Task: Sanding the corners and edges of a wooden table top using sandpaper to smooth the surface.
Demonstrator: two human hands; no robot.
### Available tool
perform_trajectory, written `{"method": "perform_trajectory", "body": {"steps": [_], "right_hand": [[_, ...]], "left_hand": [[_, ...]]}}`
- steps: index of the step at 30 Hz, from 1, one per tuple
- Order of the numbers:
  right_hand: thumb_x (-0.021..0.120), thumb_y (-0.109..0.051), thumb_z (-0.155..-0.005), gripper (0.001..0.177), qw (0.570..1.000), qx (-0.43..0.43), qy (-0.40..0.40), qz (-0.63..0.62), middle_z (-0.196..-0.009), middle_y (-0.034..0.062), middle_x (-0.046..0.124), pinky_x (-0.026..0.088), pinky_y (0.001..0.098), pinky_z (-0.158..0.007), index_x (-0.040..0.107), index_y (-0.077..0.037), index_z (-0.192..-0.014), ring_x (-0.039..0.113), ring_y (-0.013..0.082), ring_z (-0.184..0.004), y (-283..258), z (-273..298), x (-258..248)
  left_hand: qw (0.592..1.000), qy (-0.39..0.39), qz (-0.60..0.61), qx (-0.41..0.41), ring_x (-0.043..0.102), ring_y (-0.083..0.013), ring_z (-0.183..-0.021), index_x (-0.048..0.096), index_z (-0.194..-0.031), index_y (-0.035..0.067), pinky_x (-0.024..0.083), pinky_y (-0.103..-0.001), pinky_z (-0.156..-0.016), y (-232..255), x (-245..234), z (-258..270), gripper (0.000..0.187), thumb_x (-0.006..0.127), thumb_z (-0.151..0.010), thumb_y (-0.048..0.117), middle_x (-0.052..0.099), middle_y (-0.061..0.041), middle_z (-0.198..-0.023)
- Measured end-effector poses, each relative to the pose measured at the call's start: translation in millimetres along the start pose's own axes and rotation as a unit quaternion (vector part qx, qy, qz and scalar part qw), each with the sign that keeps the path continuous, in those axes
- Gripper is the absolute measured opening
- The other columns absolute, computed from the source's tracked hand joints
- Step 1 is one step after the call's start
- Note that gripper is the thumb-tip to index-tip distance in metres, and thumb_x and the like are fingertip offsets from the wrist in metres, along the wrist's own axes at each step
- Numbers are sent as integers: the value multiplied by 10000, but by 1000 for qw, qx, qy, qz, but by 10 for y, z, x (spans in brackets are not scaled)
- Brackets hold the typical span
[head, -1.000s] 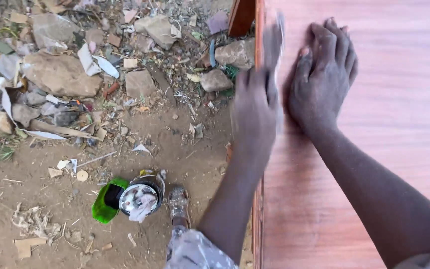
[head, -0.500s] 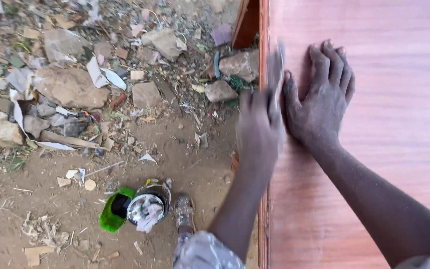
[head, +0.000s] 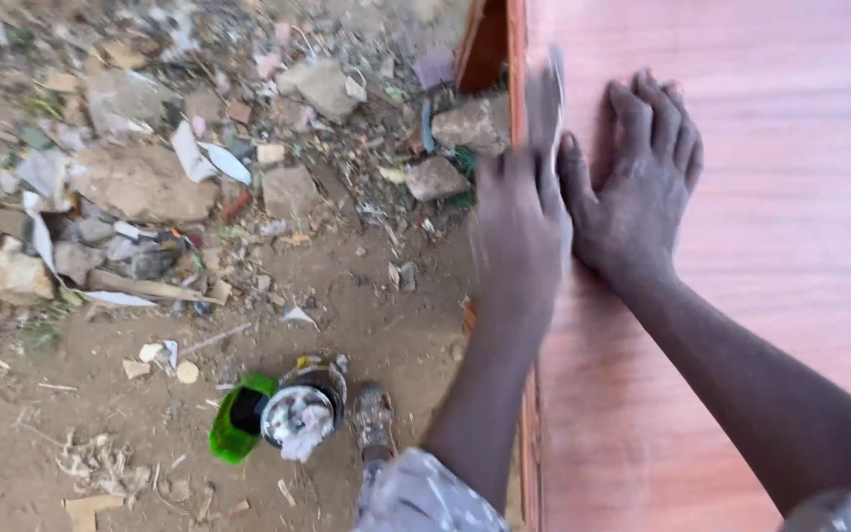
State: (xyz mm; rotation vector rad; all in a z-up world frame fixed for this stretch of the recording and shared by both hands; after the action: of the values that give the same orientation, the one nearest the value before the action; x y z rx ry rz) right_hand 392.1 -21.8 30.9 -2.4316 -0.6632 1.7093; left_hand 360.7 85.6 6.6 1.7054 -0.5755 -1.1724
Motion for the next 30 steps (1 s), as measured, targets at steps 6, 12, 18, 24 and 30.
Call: {"method": "perform_trajectory", "body": {"steps": [6,12,18,24,30], "right_hand": [[552,-418,-1084,536,1000,12,-3,-18,-1540,223,458,231,573,-1159,529,-31,-1454,329,411,-1457,-23,8,-40],[529,-400,-1106,552,1000,-7,-5,-15,-1504,269,473,243,582,-1139,527,31,-1450,332,434,-1429,-37,18,-28],[530,-437,-1109,542,1000,-29,10,-2,-1488,271,477,261,569,-1115,542,0,-1429,375,465,-1387,0,11,-13],[570,-374,-1128,491,999,-34,-3,-23,-1458,261,476,239,620,-1108,536,39,-1392,325,451,-1399,-3,23,-48],[616,-267,-1123,429,997,-70,17,-30,-1455,285,481,251,616,-1098,543,69,-1379,342,491,-1379,-21,67,-19]], "left_hand": [[981,-147,-27,-126,620,-437,-866,569,-1360,119,511,-530,-658,-466,-486,2189,463,571,-899,162,567,-173,-1116],[990,-96,-89,43,614,-414,-840,575,-1308,27,534,-508,-666,-378,-413,1886,380,528,-979,213,557,-209,-1034],[998,-10,14,65,623,-494,-671,481,-1035,54,524,-618,-558,-60,32,25,172,557,-996,203,501,-221,-1004],[836,46,-438,326,282,-36,-518,715,-1251,221,363,-123,-497,242,-1045,2360,484,394,-964,0,746,136,-1146],[981,-51,-147,111,603,-292,-617,641,-1235,25,491,-380,-448,-295,-657,2421,307,534,-1044,240,577,-123,-835]]}}
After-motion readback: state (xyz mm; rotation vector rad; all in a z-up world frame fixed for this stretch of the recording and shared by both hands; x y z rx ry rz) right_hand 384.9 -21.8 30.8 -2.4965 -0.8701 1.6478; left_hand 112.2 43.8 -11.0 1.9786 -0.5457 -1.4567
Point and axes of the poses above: each hand's wrist, its own z-axis away from the middle knuckle, its own x-axis out of the palm, y = z × x, the point moved 5 cm from there along -z, towards the middle knuckle
